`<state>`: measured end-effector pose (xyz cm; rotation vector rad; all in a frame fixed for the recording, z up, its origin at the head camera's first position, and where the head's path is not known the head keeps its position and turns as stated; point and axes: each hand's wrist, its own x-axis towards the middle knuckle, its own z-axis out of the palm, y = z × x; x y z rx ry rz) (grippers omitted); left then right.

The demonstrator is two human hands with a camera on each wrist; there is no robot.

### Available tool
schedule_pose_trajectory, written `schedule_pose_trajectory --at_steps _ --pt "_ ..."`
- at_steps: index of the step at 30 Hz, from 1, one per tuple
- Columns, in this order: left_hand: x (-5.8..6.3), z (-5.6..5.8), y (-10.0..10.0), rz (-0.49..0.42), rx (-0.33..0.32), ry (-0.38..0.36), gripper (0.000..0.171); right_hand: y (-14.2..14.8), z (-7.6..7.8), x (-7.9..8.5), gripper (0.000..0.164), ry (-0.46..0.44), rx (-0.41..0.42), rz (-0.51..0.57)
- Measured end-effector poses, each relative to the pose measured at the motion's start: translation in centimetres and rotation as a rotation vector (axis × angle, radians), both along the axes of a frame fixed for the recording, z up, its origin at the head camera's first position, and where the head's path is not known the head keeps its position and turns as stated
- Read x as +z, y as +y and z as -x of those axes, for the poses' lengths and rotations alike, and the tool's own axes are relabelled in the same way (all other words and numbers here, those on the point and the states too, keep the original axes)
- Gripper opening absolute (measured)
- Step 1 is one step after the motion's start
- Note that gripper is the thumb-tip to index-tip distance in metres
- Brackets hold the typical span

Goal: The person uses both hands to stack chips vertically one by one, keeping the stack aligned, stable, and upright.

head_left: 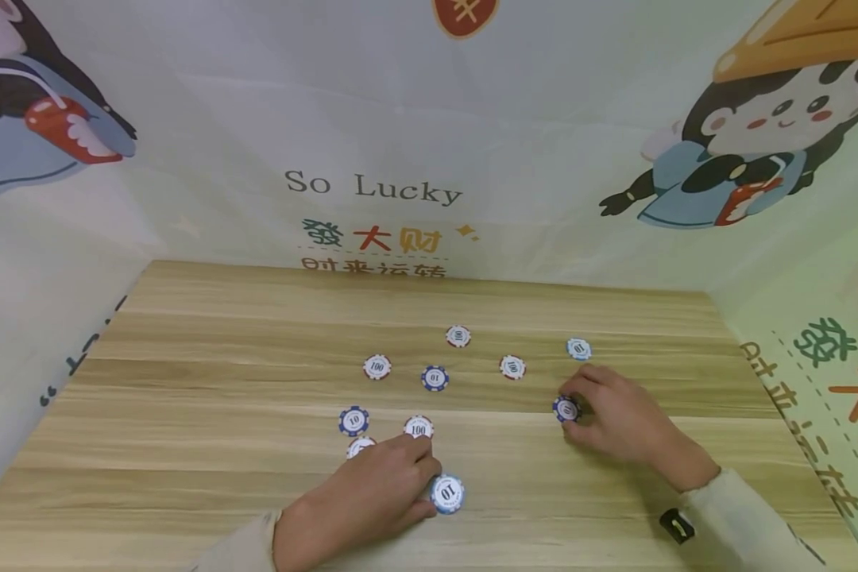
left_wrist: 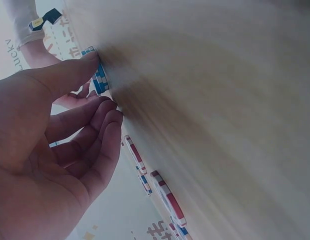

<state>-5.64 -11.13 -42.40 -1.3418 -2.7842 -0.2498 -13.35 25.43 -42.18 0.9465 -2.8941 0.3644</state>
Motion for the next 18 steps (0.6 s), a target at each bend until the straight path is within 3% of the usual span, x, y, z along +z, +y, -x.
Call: schedule_pose_trajectory --at_steps 11,18 --pt "-0.03 0.04 0.08 -0.002 0.002 -0.005 0.033 -0.16 0.24 -0.07 0.032 -0.064 -0.032 0.004" --pt "0.22 0.03 0.13 0.011 0.005 -0.021 0.033 -0.55 0.17 -0.17 0.032 -0.041 -0.012 0.016"
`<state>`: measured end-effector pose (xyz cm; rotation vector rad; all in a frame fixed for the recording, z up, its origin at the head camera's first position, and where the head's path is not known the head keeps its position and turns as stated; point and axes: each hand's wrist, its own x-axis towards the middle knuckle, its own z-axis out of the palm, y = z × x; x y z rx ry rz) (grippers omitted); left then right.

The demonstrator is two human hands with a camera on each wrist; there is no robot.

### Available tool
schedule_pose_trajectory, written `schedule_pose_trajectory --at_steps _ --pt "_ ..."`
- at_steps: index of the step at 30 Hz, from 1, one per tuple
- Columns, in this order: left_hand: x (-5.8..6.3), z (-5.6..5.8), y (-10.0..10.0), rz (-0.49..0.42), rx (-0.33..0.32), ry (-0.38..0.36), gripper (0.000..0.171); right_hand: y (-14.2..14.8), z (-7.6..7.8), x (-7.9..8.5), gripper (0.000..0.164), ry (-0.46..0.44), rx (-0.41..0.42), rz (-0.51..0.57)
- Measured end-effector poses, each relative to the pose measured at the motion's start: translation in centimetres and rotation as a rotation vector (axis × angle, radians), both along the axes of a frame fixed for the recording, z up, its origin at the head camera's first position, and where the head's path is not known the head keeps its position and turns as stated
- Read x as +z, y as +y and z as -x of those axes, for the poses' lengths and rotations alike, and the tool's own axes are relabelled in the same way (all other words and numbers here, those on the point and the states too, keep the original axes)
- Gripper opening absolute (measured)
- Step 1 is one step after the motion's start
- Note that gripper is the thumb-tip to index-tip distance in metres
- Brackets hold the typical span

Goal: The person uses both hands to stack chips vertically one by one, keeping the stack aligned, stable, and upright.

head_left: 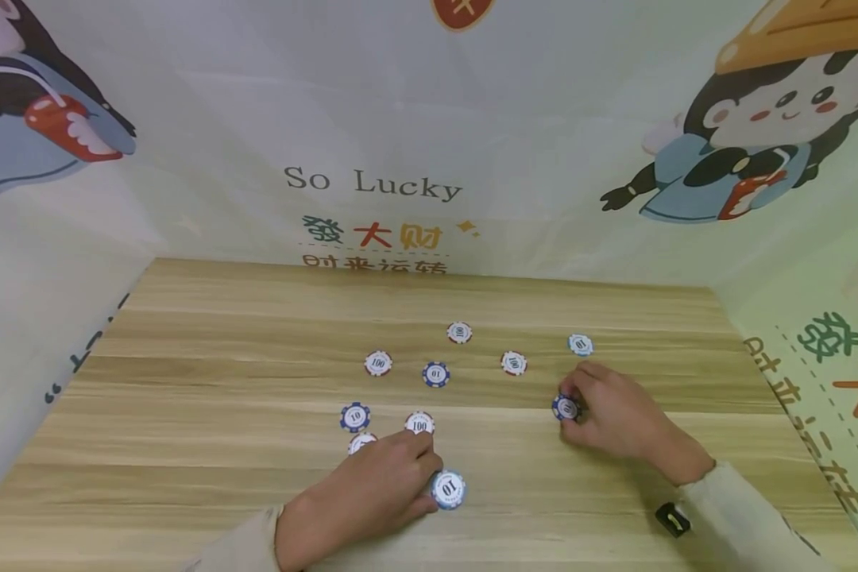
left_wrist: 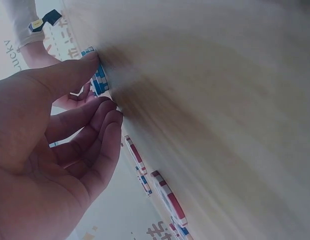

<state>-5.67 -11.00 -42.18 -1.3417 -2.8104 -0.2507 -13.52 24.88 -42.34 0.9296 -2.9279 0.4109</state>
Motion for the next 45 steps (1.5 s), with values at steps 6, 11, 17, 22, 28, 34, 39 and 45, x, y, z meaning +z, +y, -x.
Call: schedule_pose_trajectory --at_steps 6,11,17,22,28,34,39,45 --pt "0.0 0.0 0.0 -0.001 -0.001 0.016 0.033 -1.0 -0.5 0.1 0.032 0.038 0.031 0.006" --pt "0.0 0.0 0.0 -0.002 0.0 0.017 0.033 -2.1 -0.9 0.3 0.033 0.058 0.078 0.002" --pt "0.0 0.0 0.0 -0.001 0.003 0.009 0.033 -3.4 -1.5 0.5 0.031 0.046 0.112 -0.013" --pt "-0.1 0.0 0.0 -0.006 0.004 0.01 0.033 -4.5 -2.0 0.5 0.034 0.072 0.166 -0.013" --pt "0.0 -0.1 0.0 -0.007 0.008 0.008 0.033 -6.0 -2.7 0.0 0.032 0.137 0.237 0.016" --pt "0.0 -0.1 0.0 0.002 0.024 -0.007 0.034 -7.4 -3.4 0.0 0.03 0.118 0.264 0.032" --pt "-0.1 -0.1 0.0 0.001 0.023 0.006 0.033 -8.4 -3.9 0.0 0.027 0.087 0.286 0.047" --pt "0.0 -0.1 0.0 -0.005 0.02 -0.001 0.033 -9.4 -4.5 0.0 0.027 0.075 0.313 0.068"
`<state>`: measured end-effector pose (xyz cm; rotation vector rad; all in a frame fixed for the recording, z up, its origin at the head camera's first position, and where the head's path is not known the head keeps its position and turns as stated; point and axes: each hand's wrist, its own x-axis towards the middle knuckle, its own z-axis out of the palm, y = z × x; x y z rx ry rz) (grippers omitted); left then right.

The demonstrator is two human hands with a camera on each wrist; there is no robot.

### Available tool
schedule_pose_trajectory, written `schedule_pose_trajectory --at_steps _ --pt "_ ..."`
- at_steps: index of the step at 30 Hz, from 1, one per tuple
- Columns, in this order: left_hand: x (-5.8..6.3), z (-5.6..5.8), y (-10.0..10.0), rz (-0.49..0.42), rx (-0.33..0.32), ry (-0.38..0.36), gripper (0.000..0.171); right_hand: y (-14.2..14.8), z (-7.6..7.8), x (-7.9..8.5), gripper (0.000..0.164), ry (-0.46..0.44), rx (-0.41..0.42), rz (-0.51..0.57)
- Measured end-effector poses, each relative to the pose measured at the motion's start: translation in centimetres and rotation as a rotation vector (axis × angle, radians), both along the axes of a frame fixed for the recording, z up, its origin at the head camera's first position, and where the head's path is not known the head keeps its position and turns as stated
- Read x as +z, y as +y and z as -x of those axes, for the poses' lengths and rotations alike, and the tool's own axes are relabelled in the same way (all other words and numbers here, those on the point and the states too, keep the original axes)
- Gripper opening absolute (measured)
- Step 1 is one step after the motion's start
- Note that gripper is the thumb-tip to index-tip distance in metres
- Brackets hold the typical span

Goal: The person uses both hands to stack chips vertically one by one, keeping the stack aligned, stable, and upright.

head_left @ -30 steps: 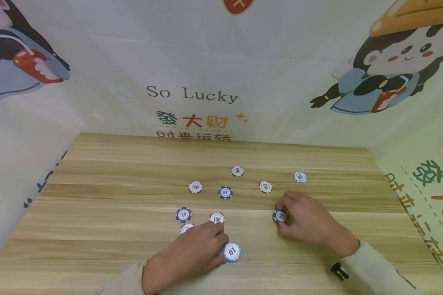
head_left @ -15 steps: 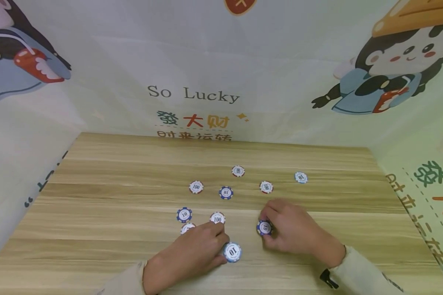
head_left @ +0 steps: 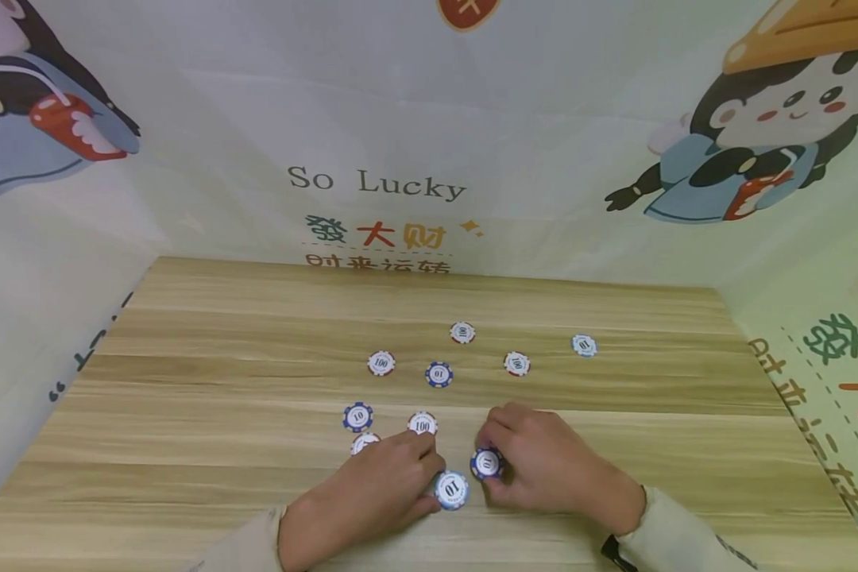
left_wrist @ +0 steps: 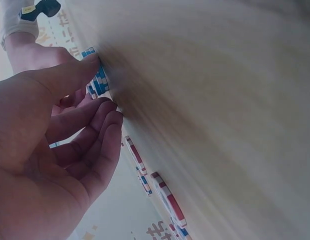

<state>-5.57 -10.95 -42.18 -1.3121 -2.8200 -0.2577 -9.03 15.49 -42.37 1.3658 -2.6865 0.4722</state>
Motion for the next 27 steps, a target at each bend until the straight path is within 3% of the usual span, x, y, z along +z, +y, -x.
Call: schedule_pose_trajectory --at_steps 27 --pt "-0.2 -0.1 -0.1 -0.021 -0.01 0.044 0.032 -2.8 -1.0 -0.6 0.029 0.003 0.096 0.037"
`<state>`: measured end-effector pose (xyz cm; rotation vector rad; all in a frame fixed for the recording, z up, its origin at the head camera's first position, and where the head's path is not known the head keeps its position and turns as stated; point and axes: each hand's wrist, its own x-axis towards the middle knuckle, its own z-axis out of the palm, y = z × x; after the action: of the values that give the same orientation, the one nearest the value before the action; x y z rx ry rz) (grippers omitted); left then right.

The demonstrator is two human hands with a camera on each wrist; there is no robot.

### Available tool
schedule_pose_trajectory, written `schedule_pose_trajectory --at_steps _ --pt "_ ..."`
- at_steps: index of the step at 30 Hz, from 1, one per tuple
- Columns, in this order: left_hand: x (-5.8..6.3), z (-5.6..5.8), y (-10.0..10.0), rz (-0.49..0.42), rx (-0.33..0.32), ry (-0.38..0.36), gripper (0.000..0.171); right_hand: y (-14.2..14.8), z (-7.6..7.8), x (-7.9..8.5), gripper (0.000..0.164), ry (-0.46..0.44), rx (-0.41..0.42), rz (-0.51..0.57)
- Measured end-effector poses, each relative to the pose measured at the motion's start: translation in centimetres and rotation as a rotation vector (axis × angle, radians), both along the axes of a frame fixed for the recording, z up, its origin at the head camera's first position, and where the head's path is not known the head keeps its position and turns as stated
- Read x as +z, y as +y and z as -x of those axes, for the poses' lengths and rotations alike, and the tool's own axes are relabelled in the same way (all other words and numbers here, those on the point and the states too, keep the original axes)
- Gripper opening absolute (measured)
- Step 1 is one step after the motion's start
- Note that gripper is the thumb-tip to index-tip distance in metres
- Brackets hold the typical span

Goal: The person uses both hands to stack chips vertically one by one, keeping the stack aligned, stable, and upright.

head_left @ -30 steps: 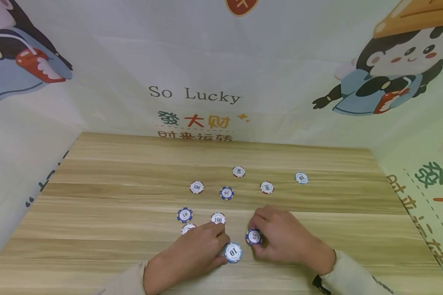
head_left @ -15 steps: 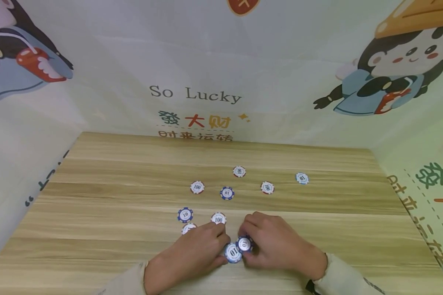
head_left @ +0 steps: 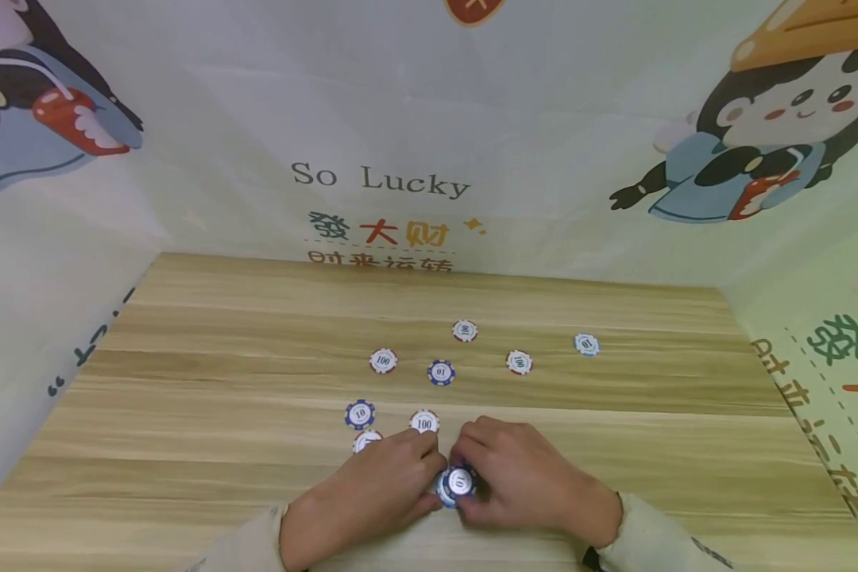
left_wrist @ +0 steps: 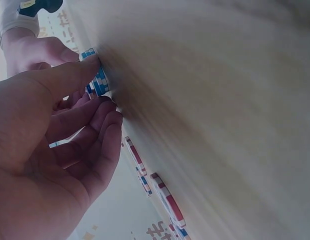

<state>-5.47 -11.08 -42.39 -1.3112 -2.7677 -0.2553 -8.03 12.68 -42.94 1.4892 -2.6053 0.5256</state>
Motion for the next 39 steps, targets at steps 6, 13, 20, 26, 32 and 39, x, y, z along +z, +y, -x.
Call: schedule_pose_trajectory --at_steps 6,13,20,26,32,39 --pt "-0.13 -0.04 -0.01 -0.027 0.01 -0.002 0.03 -0.33 -0.08 0.04 0.03 0.001 0.007 -0.012" --pt "-0.1 0.05 -0.09 -0.027 -0.002 0.0 0.032 -0.45 -0.03 -0.06 0.031 0.014 0.018 -0.008" --pt "0.03 0.01 -0.14 -0.023 -0.005 -0.007 0.032 -0.56 -0.12 -0.21 0.032 0.005 0.013 -0.017" --pt "0.0 -0.07 -0.16 -0.025 -0.008 0.006 0.031 -0.58 -0.18 -0.27 0.031 0.017 0.014 -0.015" --pt "-0.04 -0.06 -0.17 -0.02 -0.008 -0.004 0.031 -0.59 -0.16 -0.3 0.031 0.011 0.013 -0.018" --pt "0.02 -0.08 -0.2 -0.019 -0.008 -0.016 0.031 -0.57 -0.24 -0.25 0.032 0.011 0.01 -0.017"
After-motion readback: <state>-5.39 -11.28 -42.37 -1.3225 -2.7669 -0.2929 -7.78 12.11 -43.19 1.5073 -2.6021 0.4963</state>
